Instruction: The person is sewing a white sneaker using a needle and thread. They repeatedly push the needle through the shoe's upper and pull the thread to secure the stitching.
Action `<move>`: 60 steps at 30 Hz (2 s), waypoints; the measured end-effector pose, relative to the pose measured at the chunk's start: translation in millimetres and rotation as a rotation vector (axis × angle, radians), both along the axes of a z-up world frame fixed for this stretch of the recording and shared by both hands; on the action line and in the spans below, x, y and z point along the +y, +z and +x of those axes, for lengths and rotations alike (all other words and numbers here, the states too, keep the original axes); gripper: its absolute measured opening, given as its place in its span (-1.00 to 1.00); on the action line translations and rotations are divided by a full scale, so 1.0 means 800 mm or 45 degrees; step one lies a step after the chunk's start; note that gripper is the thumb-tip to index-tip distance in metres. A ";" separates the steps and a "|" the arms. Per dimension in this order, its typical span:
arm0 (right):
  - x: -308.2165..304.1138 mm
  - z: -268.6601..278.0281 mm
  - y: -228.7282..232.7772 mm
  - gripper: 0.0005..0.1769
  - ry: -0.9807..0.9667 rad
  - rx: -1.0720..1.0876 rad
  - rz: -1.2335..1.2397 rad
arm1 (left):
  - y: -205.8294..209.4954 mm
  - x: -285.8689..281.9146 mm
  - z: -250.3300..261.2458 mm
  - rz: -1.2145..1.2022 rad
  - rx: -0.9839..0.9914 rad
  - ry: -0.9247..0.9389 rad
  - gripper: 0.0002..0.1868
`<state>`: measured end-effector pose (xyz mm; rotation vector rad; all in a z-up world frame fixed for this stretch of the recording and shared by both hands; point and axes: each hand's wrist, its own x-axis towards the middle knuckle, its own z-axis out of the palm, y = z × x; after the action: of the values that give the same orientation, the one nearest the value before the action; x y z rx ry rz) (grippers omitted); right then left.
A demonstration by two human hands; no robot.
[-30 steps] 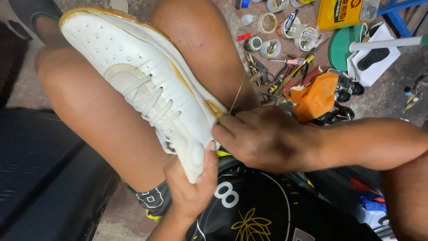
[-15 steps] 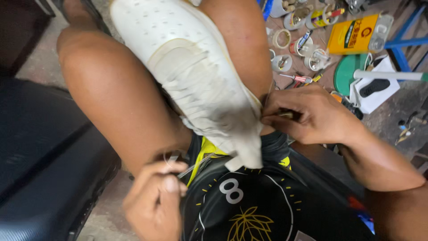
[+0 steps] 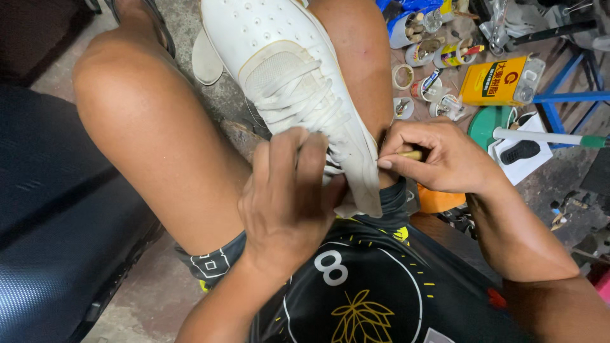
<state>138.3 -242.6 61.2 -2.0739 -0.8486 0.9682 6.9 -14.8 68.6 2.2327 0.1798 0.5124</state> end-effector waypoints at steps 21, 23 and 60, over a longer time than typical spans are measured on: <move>-0.001 0.015 -0.014 -0.95 0.016 0.058 0.070 | -0.091 -0.015 -0.077 -1.447 0.491 -0.044 -0.70; -0.003 0.013 -0.017 -0.94 0.023 0.073 0.091 | -0.091 -0.006 -0.087 -1.289 0.590 -0.046 -0.86; 0.034 -0.016 0.015 -0.84 0.127 -0.440 0.227 | -0.055 0.012 -0.035 -0.630 0.576 -0.135 -0.85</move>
<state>125.2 -215.1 73.5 -2.0879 -1.1796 0.5648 -21.4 -5.4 24.9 1.8239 0.3752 -0.1010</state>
